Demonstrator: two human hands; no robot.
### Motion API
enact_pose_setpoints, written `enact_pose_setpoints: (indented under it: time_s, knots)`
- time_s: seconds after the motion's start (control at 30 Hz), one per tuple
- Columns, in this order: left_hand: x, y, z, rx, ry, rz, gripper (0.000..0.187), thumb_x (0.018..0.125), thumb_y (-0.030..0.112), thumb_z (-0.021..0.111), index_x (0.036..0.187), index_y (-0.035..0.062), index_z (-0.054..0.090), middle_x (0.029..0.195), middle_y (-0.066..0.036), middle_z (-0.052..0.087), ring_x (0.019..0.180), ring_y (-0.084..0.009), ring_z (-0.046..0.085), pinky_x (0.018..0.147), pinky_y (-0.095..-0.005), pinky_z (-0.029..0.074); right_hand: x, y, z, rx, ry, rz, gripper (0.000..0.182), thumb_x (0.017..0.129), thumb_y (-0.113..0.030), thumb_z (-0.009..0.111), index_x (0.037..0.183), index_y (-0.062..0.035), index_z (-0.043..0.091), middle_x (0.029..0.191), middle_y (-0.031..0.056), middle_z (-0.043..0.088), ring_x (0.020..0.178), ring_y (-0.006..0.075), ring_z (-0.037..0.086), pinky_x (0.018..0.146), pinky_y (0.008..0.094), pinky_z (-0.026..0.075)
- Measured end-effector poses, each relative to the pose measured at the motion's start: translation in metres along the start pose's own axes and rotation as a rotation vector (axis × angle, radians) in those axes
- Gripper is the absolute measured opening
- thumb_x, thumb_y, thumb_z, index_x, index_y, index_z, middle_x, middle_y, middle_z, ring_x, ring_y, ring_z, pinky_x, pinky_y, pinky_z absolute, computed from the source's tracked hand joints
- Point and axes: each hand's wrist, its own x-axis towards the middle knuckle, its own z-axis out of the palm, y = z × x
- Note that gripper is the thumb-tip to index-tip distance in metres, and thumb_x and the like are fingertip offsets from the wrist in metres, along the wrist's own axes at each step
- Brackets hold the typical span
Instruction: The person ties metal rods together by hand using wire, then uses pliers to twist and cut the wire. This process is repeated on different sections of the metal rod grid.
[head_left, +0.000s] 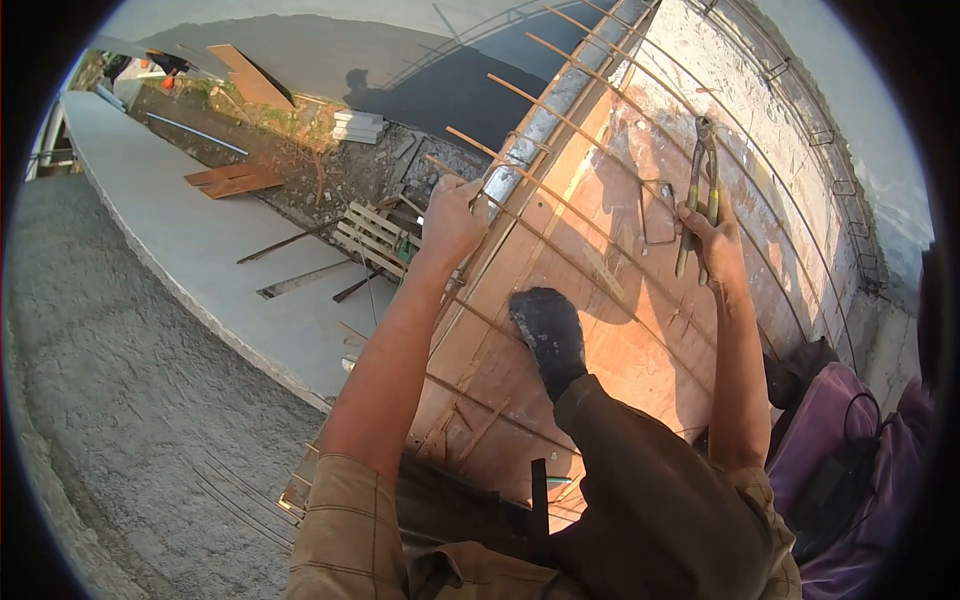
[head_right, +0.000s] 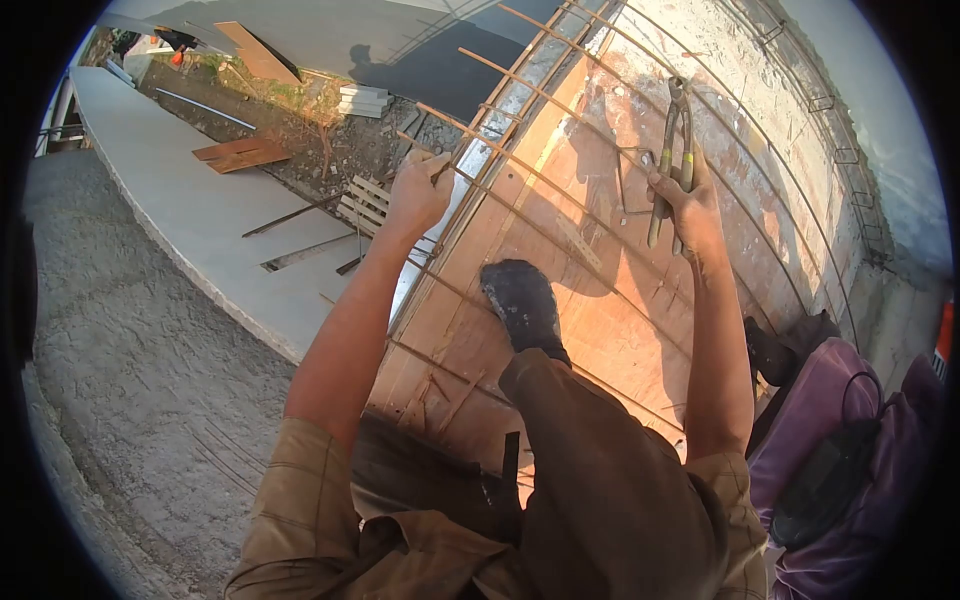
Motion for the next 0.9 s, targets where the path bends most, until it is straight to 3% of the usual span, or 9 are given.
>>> enact_pose_setpoints:
  time_s: [0.07,0.17,0.23,0.3,0.4,0.5,0.53,0.73,0.9]
  knots:
    - [-0.001,-0.006,0.005,-0.036,0.008,-0.035,0.034,0.087,0.020,0.064,0.114,-0.0006,0.069,0.110,-0.022,0.062,0.107,-0.0367,0.059,0.093,-0.0432,0.047,-0.008,-0.037,0.016,-0.218,-0.228,0.076,0.051,0.091,-0.008,0.059,0.141,-0.0094,0.050,0.071,0.0018,0.059,0.057,0.0162,0.053,0.055,0.0314,0.045]
    - [-0.008,-0.006,0.008,-0.072,0.041,-0.072,0.037,0.088,0.024,0.066,0.117,0.0014,0.069,0.112,-0.021,0.062,0.109,-0.0363,0.059,0.095,-0.0421,0.046,0.004,-0.063,0.048,-0.918,-0.384,-0.581,0.062,0.088,-0.003,0.060,0.144,-0.0248,0.048,0.084,0.0064,0.067,0.064,0.0272,0.064,0.060,0.0389,0.051]
    - [-0.013,-0.004,0.010,-0.084,0.083,-0.092,0.038,0.087,0.025,0.068,0.117,0.0020,0.069,0.114,-0.020,0.063,0.110,-0.0357,0.059,0.096,-0.0414,0.046,0.015,-0.089,0.079,-1.354,-0.388,-0.823,0.065,0.088,0.000,0.057,0.143,-0.0337,0.049,0.109,0.0090,0.067,0.081,0.0322,0.066,0.067,0.0408,0.055]
    - [-0.015,-0.004,0.014,-0.094,0.145,-0.114,0.039,0.085,0.027,0.069,0.116,0.0024,0.070,0.117,-0.019,0.063,0.111,-0.0351,0.059,0.097,-0.0408,0.046,0.027,-0.103,0.111,-1.507,-0.372,-1.103,0.061,0.091,-0.004,0.056,0.143,-0.0348,0.049,0.134,0.0074,0.056,0.115,0.0284,0.059,0.089,0.0375,0.055]
    - [-0.011,-0.002,0.003,-0.283,0.038,-0.159,0.044,0.082,0.026,0.072,0.120,0.0036,0.067,0.120,-0.016,0.064,0.107,-0.0306,0.062,0.095,-0.0390,0.048,0.038,-0.103,0.147,-1.692,-0.290,-1.371,0.057,0.093,-0.011,0.055,0.143,-0.0372,0.047,0.145,0.0029,0.045,0.140,0.0231,0.036,0.113,0.0363,0.039]
    - [-0.010,0.007,-0.004,-0.440,0.045,-0.325,0.053,0.080,0.023,0.075,0.127,0.0027,0.060,0.119,-0.014,0.066,0.102,-0.0236,0.063,0.091,-0.0360,0.049,0.044,-0.105,0.163,-1.781,-0.469,-1.382,0.055,0.093,-0.016,0.056,0.143,-0.0379,0.047,0.147,0.0006,0.041,0.146,0.0205,0.024,0.122,0.0365,0.025]
    - [-0.010,0.005,-0.002,-0.460,0.054,-0.328,0.056,0.080,0.022,0.076,0.129,0.0020,0.057,0.117,-0.014,0.067,0.101,-0.0217,0.063,0.090,-0.0352,0.050,0.045,-0.107,0.168,-1.976,-0.501,-1.407,0.057,0.098,-0.020,0.048,0.148,-0.0436,0.035,0.156,0.0031,0.032,0.148,0.0218,0.020,0.121,0.0419,0.028]
    - [-0.012,-0.008,0.014,-0.523,0.172,-0.296,0.055,0.076,0.020,0.077,0.124,0.0016,0.057,0.107,-0.012,0.071,0.090,-0.0204,0.067,0.081,-0.0348,0.053,0.058,-0.085,0.167,-1.959,-0.497,-1.430,0.069,0.097,-0.018,0.050,0.153,-0.0442,0.021,0.156,0.0045,0.031,0.150,0.0237,0.015,0.123,0.0420,0.023]
    - [-0.012,-0.013,0.019,-0.526,0.177,-0.284,0.057,0.076,0.021,0.077,0.125,0.0020,0.056,0.108,-0.012,0.071,0.091,-0.0207,0.066,0.081,-0.0342,0.053,0.063,-0.075,0.163,-1.885,-0.425,-1.472,0.068,0.095,-0.021,0.056,0.152,-0.0402,0.026,0.157,-0.0006,0.028,0.151,0.0223,0.012,0.126,0.0416,0.015]
